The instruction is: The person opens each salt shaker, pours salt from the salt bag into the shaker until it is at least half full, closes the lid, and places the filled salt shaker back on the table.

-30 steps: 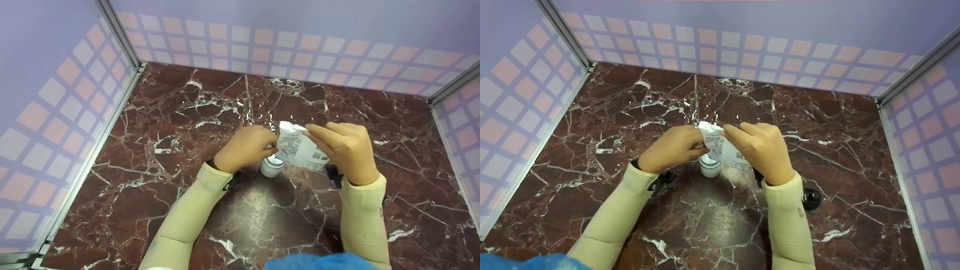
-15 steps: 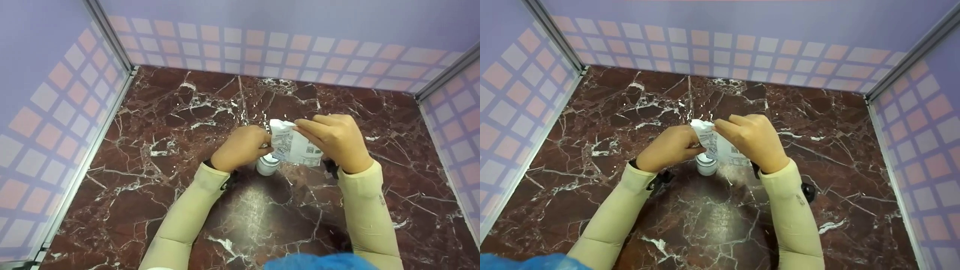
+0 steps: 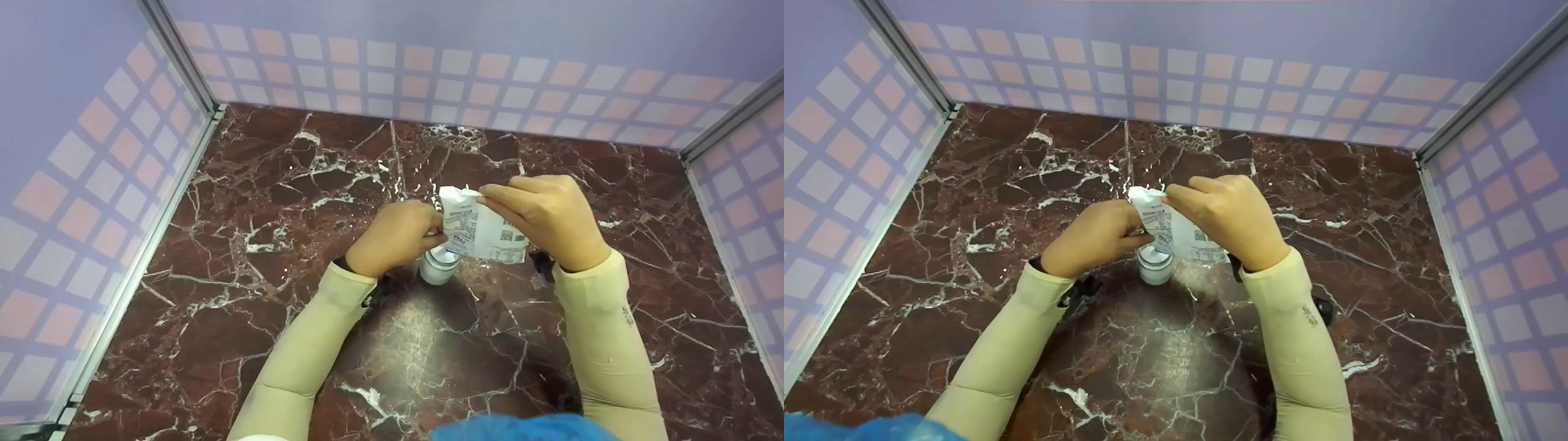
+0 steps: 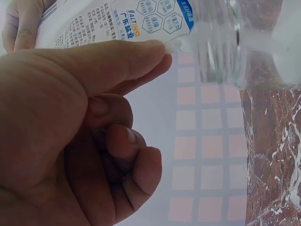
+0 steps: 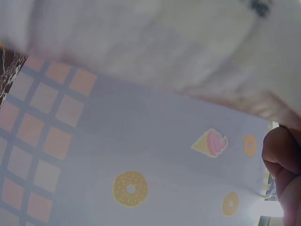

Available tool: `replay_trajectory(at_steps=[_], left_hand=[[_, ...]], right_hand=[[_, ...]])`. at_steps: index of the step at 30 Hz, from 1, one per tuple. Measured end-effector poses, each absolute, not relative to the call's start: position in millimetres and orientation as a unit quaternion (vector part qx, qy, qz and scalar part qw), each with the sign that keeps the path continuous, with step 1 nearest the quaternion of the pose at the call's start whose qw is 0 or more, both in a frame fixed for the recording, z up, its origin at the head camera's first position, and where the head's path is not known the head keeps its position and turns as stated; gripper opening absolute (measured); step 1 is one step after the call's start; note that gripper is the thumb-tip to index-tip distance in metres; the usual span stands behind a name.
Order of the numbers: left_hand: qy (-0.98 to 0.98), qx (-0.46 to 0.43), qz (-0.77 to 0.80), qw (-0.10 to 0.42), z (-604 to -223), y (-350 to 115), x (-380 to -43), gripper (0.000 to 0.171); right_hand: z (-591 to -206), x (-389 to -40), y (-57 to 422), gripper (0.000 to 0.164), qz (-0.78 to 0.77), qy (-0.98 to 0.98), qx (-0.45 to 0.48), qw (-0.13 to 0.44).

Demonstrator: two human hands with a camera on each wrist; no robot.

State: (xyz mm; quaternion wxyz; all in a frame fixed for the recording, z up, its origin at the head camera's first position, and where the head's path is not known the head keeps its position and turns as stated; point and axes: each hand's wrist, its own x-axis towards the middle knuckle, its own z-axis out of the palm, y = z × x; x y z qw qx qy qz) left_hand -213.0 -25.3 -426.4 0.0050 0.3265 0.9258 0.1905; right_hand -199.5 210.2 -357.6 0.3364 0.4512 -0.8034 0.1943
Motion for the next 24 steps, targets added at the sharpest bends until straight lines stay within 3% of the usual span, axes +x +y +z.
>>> replay_trajectory(at_steps=[24], left_hand=[[0.919, 0.335, 0.209, -0.014, -426.3, -25.5, -211.6, 0.012]], right_hand=[[-352.9, -197.0, 209.2, 0.01, 0.191, -0.801, 0.46, 0.332]])
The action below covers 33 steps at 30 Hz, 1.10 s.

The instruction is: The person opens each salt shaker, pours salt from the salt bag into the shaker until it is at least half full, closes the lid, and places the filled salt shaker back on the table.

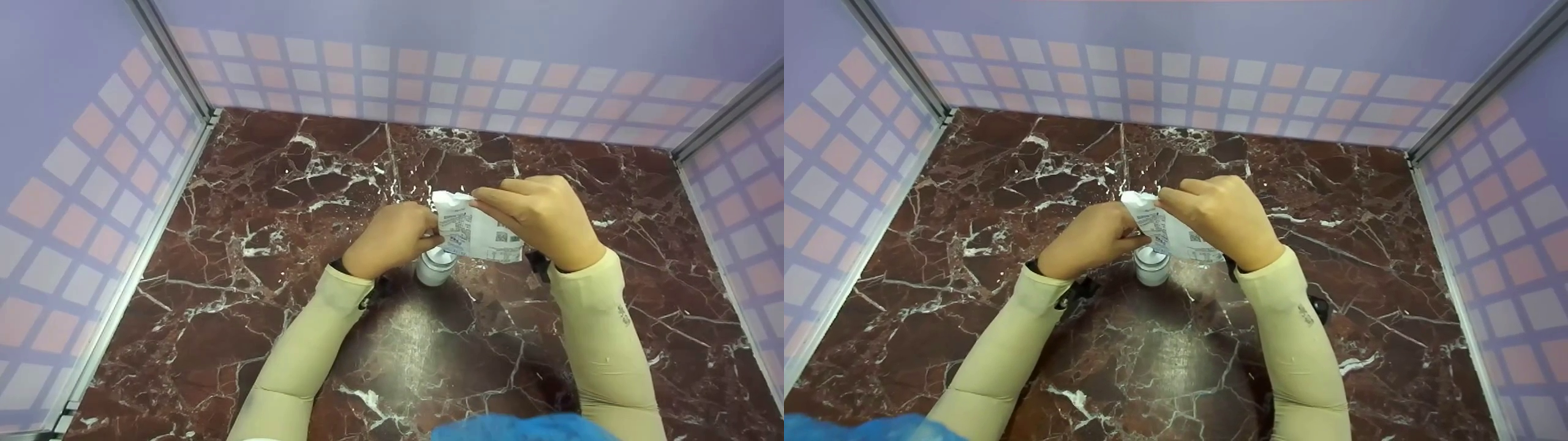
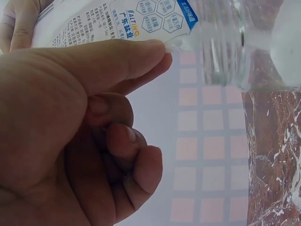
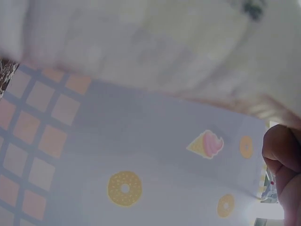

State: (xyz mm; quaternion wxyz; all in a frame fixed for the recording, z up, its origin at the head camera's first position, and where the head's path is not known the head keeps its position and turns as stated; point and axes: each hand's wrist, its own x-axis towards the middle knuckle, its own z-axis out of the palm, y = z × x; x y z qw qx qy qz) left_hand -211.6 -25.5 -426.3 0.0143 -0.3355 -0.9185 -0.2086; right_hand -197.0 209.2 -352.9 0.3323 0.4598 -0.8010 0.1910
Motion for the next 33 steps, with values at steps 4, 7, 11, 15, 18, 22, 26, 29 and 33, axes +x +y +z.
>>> replay_trajectory(at_steps=[4, 7, 11, 15, 18, 22, 26, 29, 33], left_hand=[[-0.919, -0.336, -0.206, 0.01, -425, -26, -212, 0.012], [-0.921, -0.333, -0.201, 0.011, -425, -26, -212, 0.014], [-0.921, -0.335, -0.198, 0.02, -426, -26, -212, 0.016], [-0.917, -0.344, -0.197, 0.032, -427, -26, -212, 0.016], [-0.913, -0.354, -0.202, 0.035, -428, -26, -212, 0.013], [-0.907, -0.364, -0.208, 0.029, -429, -25, -212, 0.011], [-0.905, -0.369, -0.209, 0.028, -429, -25, -212, 0.012], [-0.906, -0.364, -0.212, 0.042, -429, -25, -211, 0.011], [-0.91, -0.352, -0.21, 0.056, -428, -24, -211, 0.01]], right_hand=[[-354, -197, 210, 0.01, 0.196, -0.801, 0.456, 0.335], [-356, -196, 211, 0.011, 0.201, -0.801, 0.452, 0.338], [-361, -193, 213, 0.01, 0.207, -0.799, 0.446, 0.346], [-370, -189, 217, 0.012, 0.224, -0.789, 0.435, 0.371], [-377, -187, 220, 0.015, 0.243, -0.778, 0.429, 0.389], [-386, -182, 225, 0.019, 0.263, -0.774, 0.415, 0.399], [-391, -176, 228, 0.023, 0.266, -0.776, 0.4, 0.409], [-392, -172, 229, 0.024, 0.264, -0.782, 0.389, 0.41], [-390, -169, 231, 0.025, 0.261, -0.791, 0.376, 0.405]])
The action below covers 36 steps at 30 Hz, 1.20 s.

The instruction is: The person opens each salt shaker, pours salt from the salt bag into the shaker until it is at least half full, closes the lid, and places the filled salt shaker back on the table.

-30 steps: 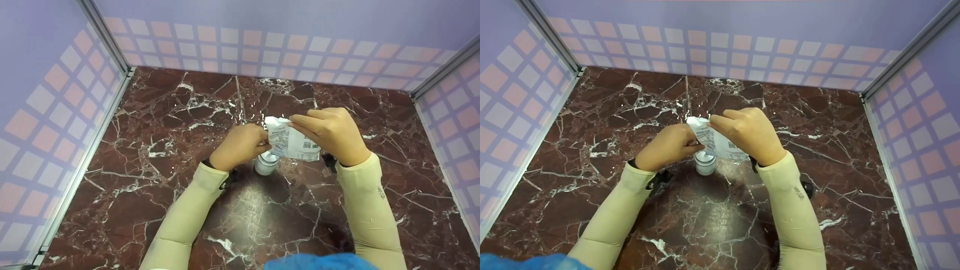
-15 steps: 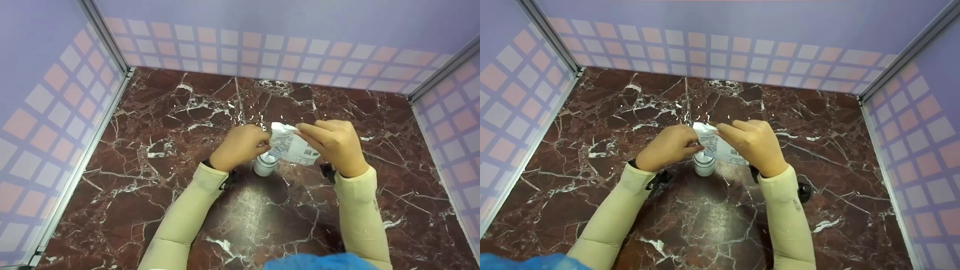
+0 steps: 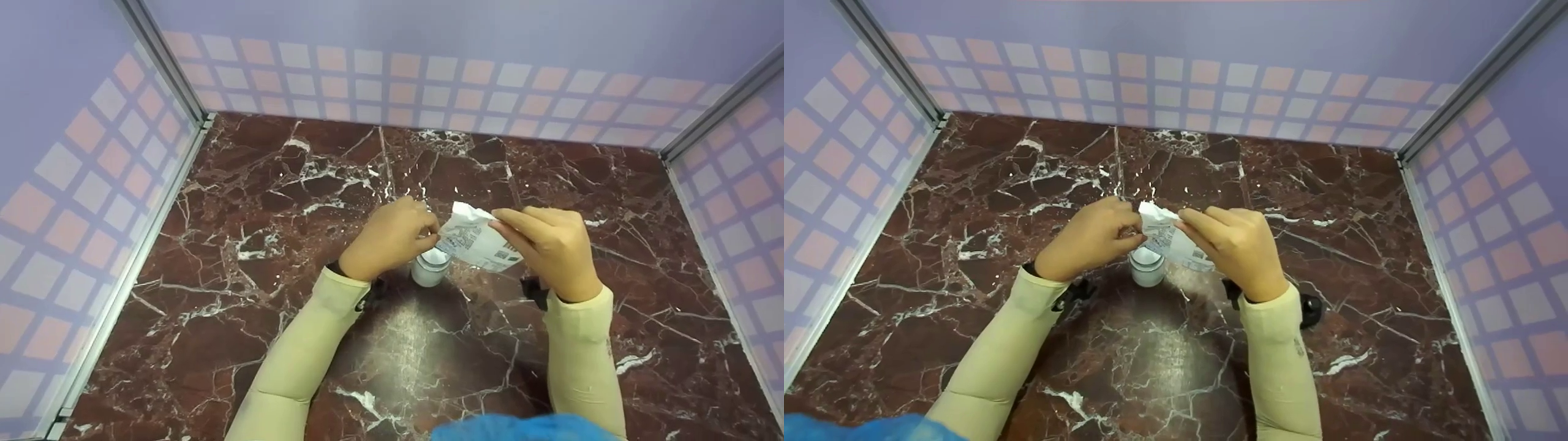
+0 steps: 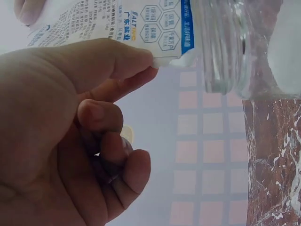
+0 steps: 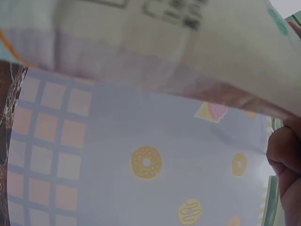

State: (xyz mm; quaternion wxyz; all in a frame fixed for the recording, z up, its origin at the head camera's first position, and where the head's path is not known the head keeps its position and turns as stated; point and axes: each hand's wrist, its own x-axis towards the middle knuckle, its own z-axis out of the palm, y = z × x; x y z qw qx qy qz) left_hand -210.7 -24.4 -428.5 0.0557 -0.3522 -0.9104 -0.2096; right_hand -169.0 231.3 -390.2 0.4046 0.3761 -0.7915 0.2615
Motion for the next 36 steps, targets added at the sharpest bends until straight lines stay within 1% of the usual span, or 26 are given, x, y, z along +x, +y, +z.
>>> replay_trajectory(at_steps=[6, 9, 20, 27, 36], left_hand=[[-0.911, -0.355, -0.207, 0.035, -423, -26, -208, 0.014], [-0.911, -0.358, -0.202, 0.034, -421, -24, -208, 0.014], [-0.922, -0.33, -0.201, 0.018, -423, -24, -207, 0.013], [-0.916, -0.339, -0.214, 0.027, -427, -24, -208, 0.011], [-0.917, -0.333, -0.22, 0.006, -425, -23, -208, 0.01]], right_hand=[[-390, -168, 232, 0.028, 0.273, -0.775, 0.376, 0.429], [-390, -167, 231, 0.027, 0.27, -0.776, 0.374, 0.43], [-389, -167, 222, 0.017, 0.256, -0.773, 0.401, 0.42], [-380, -176, 223, 0.019, 0.236, -0.785, 0.422, 0.387], [-359, -190, 217, 0.012, 0.203, -0.801, 0.454, 0.334]])
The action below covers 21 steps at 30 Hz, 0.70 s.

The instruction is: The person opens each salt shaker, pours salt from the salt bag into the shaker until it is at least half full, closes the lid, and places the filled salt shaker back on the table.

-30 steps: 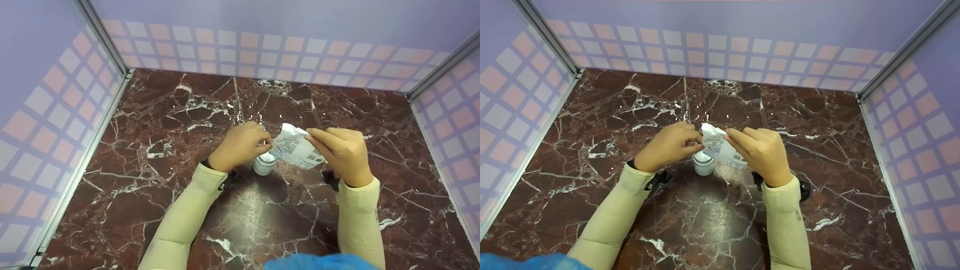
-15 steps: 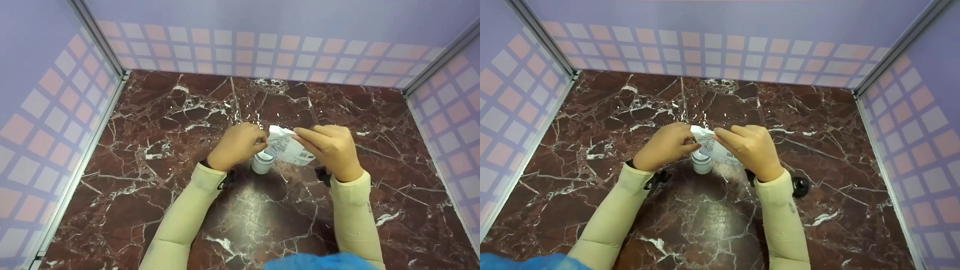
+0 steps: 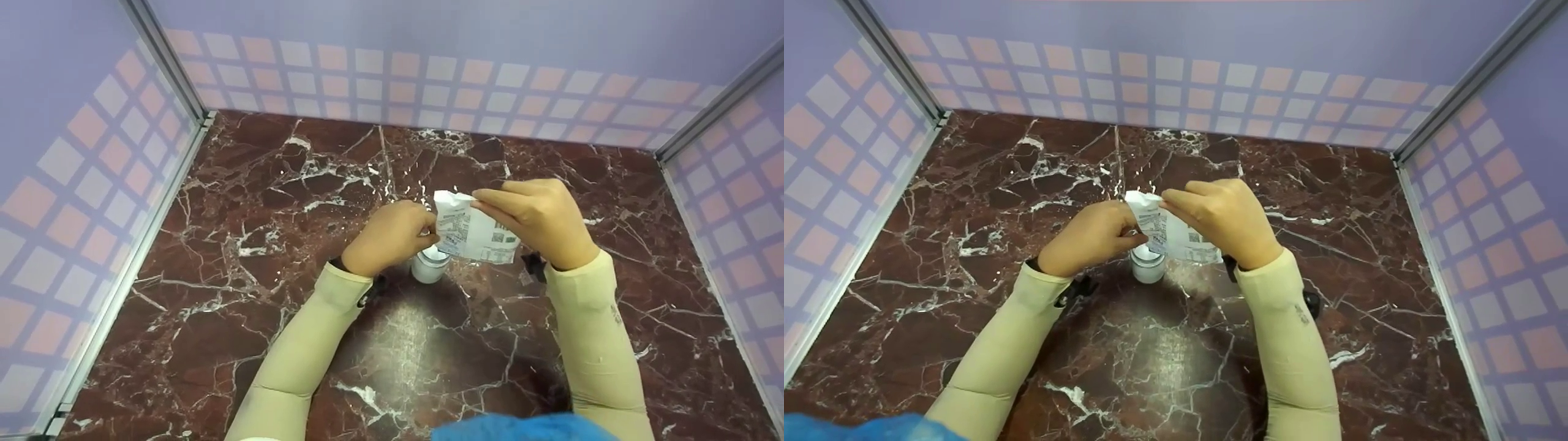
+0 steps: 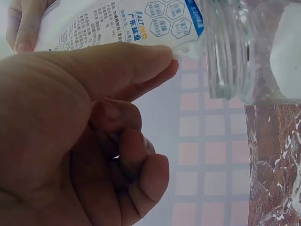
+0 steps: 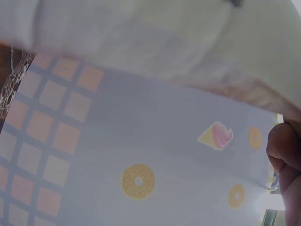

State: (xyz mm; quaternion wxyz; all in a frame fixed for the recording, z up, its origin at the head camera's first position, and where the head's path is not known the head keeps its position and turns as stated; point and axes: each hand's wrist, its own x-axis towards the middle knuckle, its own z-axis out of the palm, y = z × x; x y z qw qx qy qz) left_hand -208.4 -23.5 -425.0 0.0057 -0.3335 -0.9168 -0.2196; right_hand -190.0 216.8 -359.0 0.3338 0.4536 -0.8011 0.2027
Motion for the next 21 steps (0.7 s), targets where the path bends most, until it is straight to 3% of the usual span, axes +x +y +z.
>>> replay_trajectory(at_steps=[9, 21], left_hand=[[-0.931, -0.308, -0.194, -0.014, -423.9, -22.8, -210.5, 0.013], [-0.918, -0.328, -0.221, 0.022, -428.5, -27.5, -212.8, 0.011]], right_hand=[[-357.8, -198.1, 213.9, 0.011, 0.202, -0.804, 0.456, 0.325], [-366.8, -196.3, 220.3, 0.011, 0.229, -0.806, 0.434, 0.332]])
